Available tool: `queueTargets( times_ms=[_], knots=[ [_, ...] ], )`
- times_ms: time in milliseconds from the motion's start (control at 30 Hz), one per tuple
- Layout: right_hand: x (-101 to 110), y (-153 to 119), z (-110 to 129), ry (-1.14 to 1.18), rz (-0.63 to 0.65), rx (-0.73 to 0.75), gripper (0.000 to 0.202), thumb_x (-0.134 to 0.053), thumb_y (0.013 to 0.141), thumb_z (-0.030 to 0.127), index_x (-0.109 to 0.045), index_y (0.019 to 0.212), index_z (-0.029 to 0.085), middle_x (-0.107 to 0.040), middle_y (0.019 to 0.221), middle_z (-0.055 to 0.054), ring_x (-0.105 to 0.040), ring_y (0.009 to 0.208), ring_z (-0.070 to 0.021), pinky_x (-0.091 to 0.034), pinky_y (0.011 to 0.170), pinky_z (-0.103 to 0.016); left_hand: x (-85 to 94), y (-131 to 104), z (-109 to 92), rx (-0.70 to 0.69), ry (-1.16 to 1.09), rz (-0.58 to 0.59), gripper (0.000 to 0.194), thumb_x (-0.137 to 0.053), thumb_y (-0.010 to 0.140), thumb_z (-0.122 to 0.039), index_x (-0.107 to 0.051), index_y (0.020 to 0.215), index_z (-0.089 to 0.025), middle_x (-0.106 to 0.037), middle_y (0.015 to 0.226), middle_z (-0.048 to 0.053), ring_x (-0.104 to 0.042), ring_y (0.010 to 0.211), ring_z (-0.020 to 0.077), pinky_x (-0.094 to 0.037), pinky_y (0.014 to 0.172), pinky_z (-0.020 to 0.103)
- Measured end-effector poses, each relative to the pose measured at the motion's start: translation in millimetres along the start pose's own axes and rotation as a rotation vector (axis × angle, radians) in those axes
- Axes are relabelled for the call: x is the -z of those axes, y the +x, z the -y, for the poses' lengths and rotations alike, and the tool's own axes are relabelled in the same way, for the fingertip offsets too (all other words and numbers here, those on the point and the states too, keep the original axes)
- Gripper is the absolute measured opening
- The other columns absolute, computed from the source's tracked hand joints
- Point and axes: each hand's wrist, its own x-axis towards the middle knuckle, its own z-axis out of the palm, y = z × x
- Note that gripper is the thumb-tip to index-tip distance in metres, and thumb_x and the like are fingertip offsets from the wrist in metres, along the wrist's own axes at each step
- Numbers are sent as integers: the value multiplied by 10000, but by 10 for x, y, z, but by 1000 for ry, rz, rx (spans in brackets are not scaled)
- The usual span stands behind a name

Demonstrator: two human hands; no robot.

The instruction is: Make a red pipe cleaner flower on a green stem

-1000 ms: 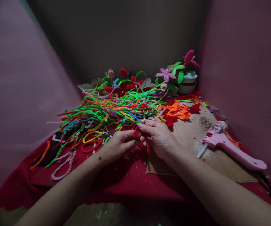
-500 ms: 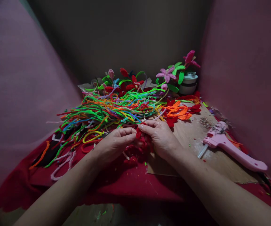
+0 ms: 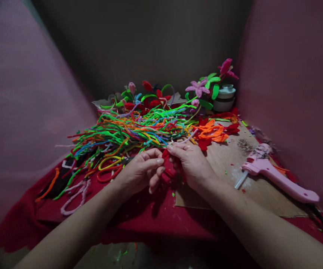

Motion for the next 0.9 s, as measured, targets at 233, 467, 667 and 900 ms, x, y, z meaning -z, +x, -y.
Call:
queueTargets(
  times_ms=[233, 467, 667, 900],
  knots=[
    [-26, -43, 72, -161, -87, 49, 301, -637, 729, 340, -536, 506, 166, -447, 470, 38, -357, 427, -71, -245, 418, -226, -23, -44, -52, -1, 40, -10, 137, -562, 799, -278, -479, 804, -168, -473, 531, -74, -399, 302, 29, -329, 304, 138],
    [-53, -29, 122, -182, 20, 41, 214, -651, 710, 344, -626, 588, 169, -554, 557, 18, -427, 470, -79, -307, 448, -219, 61, -11, -68, -106, 57, -122, 149, -574, 787, -271, -496, 843, -158, -550, 602, -46, -450, 349, 40, -375, 330, 154],
    [3, -38, 95, -276, 111, -52, 270, -678, 679, 269, -546, 472, 157, -441, 404, 51, -342, 363, -50, -247, 383, -208, 111, 6, -115, -227, 145, -258, 169, -590, 775, -271, -482, 841, -159, -588, 629, -34, -503, 406, 62, -413, 353, 168],
    [-19, -60, 60, -30, 116, -31, 147, -697, 697, 269, -584, 722, 178, -650, 665, -7, -561, 520, -99, -439, 509, -220, 45, -30, -125, -193, 336, -251, 133, -560, 785, -261, -468, 801, -165, -598, 569, -30, -541, 388, 92, -425, 349, 184]
  ],
)
